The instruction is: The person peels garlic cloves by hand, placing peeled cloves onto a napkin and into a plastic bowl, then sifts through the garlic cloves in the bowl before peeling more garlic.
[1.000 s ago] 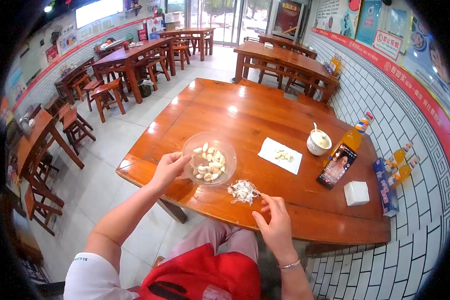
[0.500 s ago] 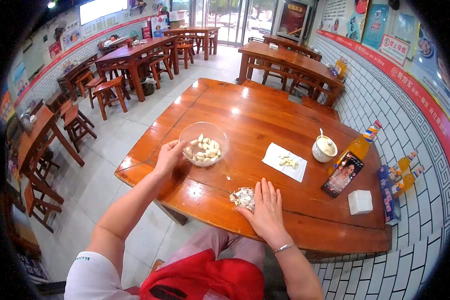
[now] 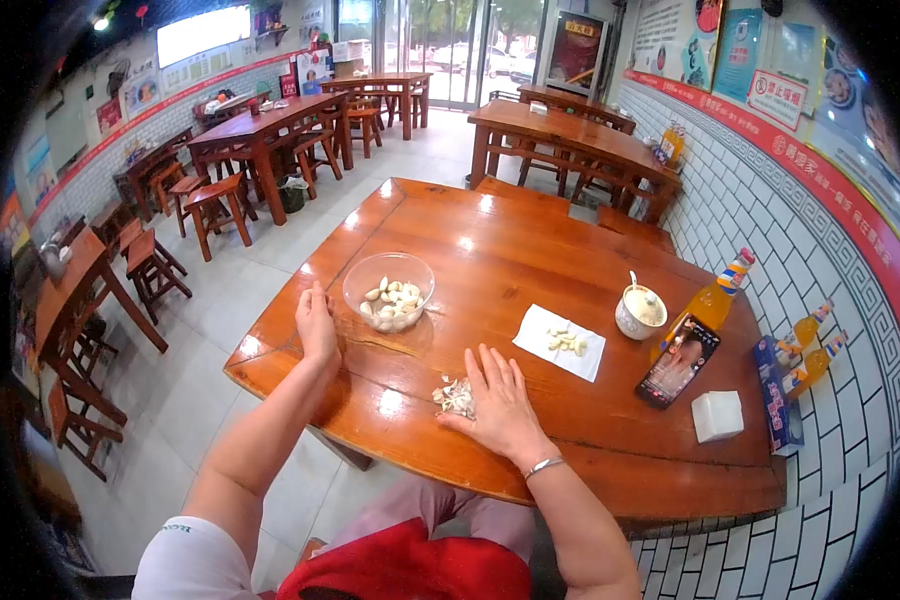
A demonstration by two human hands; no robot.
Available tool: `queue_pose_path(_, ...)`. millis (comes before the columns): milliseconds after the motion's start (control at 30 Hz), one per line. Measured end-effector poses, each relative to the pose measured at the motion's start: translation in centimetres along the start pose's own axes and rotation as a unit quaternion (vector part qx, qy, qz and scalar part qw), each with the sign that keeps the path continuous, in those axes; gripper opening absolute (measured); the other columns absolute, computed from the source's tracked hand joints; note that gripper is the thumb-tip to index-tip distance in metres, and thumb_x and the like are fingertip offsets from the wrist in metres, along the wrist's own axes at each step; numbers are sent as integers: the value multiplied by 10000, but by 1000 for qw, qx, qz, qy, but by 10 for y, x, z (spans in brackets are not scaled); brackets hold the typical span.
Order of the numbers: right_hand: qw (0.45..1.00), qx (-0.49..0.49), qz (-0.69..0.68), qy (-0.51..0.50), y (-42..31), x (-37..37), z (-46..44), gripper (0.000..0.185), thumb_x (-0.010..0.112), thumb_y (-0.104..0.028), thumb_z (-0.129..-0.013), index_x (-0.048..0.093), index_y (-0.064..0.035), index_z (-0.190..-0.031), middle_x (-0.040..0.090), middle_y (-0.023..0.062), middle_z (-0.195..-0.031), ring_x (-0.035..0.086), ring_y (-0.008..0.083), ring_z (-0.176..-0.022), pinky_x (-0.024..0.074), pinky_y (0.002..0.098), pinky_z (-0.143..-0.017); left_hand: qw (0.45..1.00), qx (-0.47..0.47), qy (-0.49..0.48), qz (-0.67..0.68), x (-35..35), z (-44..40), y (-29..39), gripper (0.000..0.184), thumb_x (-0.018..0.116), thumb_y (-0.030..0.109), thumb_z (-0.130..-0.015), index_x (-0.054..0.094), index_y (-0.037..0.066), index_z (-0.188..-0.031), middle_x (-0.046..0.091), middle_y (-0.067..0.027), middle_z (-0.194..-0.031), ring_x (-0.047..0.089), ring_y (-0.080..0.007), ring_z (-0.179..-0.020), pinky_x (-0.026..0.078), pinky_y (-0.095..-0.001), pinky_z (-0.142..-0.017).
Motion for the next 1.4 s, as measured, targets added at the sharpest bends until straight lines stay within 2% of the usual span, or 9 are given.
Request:
queue_pose_path(133,977,-10,-212,-25,22,-4,-6,803,555,-528,-895,309,2,-1447,316,210,-1479,247,315,-1409,171,440,-1155,975,-81,-209,6,75,60,32,266,509,322,-987,528,109,-829,452,53,-690,396,-45,-573,325,-215,-504)
queue_pose_path(233,898,42,-437,17,51,-1,-12,671,512,-432,-956,332,1,-1436,354,175,-1464,310,265,-1380,222,382,-1141,839,-326,-436,26,137,126,4,200,554,314,-970,547,129,-895,510,49,-748,416,-37,-576,323,-195,-489)
queue_pose_path(333,851,87,-508,102,67,-6,-22,520,448,-363,-1006,425,9,-1368,510,137,-1331,493,211,-1224,366,334,-1050,735,-414,-523,126,176,159,-12,140,534,197,-972,563,62,-953,522,25,-766,436,-45,-609,351,-183,-516)
queue_pose_path(467,800,138,-561,162,90,3,-32,431,391,-337,-1032,510,8,-1262,584,104,-1205,569,181,-1108,459,315,-930,770,-457,-420,150,186,144,-34,123,472,34,-945,530,19,-1053,570,-39,-885,509,-87,-701,427,-212,-582)
queue_pose_path(667,822,138,-529,160,92,-3,-41,339,444,-252,-1014,527,-11,-1238,583,83,-1180,574,143,-1056,487,276,-867,741,-444,-458,207,181,133,-26,347,383,-65,-930,394,-115,-1273,542,-194,-1203,562,-241,-1148,478,-338,-1023)
queue_pose_path(767,798,136,-565,158,94,-3,-44,334,528,-238,-980,536,-4,-1219,592,82,-1166,574,154,-1058,494,293,-864,746,-429,-472,194,182,132,-29,353,390,-27,-958,376,-128,-1296,502,-234,-1289,535,-281,-1203,485,-351,-1015)
queue_pose_path(967,945,-12,-247,215,50,-53,-34,378,718,-186,-768,580,-42,-1089,526,112,-1133,508,298,-1073,427,391,-941,768,-443,-442,137,179,151,-32,331,340,109,-1024,410,-82,-1286,535,-209,-1245,560,-256,-1171,522,-337,-963)
queue_pose_path(1133,957,-36,-189,219,39,-49,-32,289,743,-130,-728,626,-46,-978,539,76,-1125,498,271,-1028,440,372,-906,768,-447,-435,145,175,155,-42,440,316,388,-1042,493,2,-1157,549,-75,-986,588,-161,-925,535,-295,-757)
queue_pose_path(1400,957,-69,-155,236,27,-61,-27,202,733,-104,-696,646,-50,-870,566,66,-1060,519,272,-979,439,374,-875,745,-445,-474,150,181,171,-25,465,307,407,-1040,505,8,-1171,566,-96,-1067,585,-178,-987,526,-324,-820)
Point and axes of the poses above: each hand's wrist, its own z-axis away from the middle knuckle, its own x-axis out of the palm, y = z × x, the point moved 8 cm from there along -z, towards the middle knuckle
